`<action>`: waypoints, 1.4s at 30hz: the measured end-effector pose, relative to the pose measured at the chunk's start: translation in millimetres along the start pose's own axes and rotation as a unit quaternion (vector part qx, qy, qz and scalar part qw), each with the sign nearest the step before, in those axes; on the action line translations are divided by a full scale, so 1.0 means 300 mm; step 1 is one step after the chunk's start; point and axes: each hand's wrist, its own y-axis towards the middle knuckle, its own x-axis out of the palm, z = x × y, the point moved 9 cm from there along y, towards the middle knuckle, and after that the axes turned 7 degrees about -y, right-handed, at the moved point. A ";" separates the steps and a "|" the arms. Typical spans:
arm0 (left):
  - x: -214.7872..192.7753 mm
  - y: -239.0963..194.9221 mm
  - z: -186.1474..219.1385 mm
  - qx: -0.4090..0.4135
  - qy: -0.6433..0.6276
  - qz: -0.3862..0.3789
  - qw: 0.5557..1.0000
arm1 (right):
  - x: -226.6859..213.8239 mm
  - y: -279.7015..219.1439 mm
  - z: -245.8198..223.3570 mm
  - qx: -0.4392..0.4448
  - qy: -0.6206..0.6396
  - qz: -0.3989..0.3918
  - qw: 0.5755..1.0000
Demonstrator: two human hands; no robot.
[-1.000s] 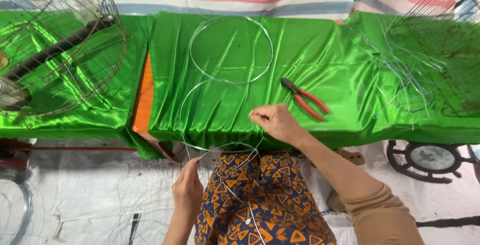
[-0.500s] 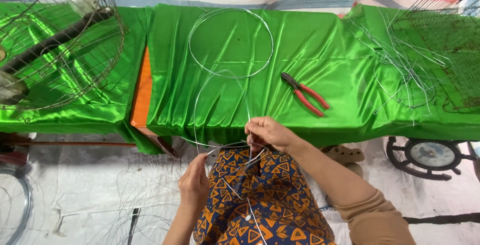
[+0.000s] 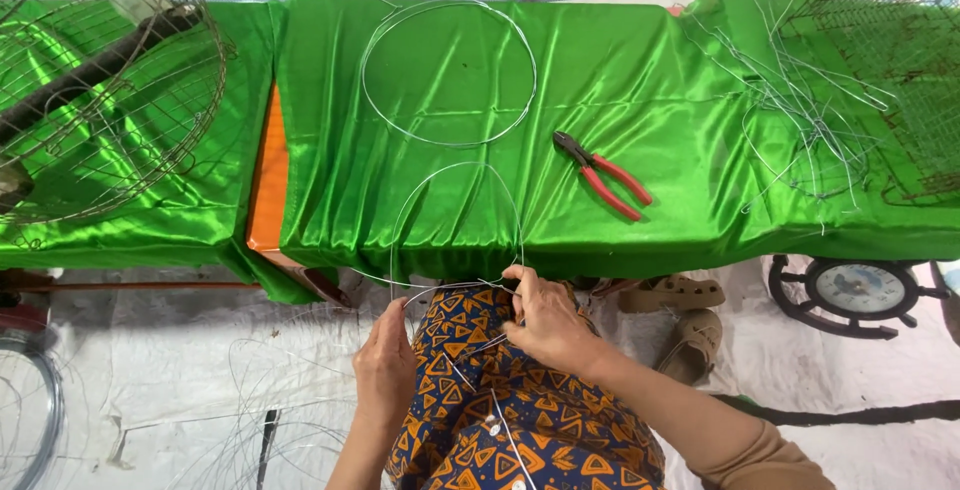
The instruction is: The person bends a long piece of metal wire into multiple circular loops by hand, cutting lengths from the spool with pliers and securing the ends to form several rings on a green surface.
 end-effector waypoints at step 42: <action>0.041 0.031 0.047 -0.035 0.026 -0.067 0.997 | 0.228 -0.079 0.169 0.136 0.394 0.039 0.908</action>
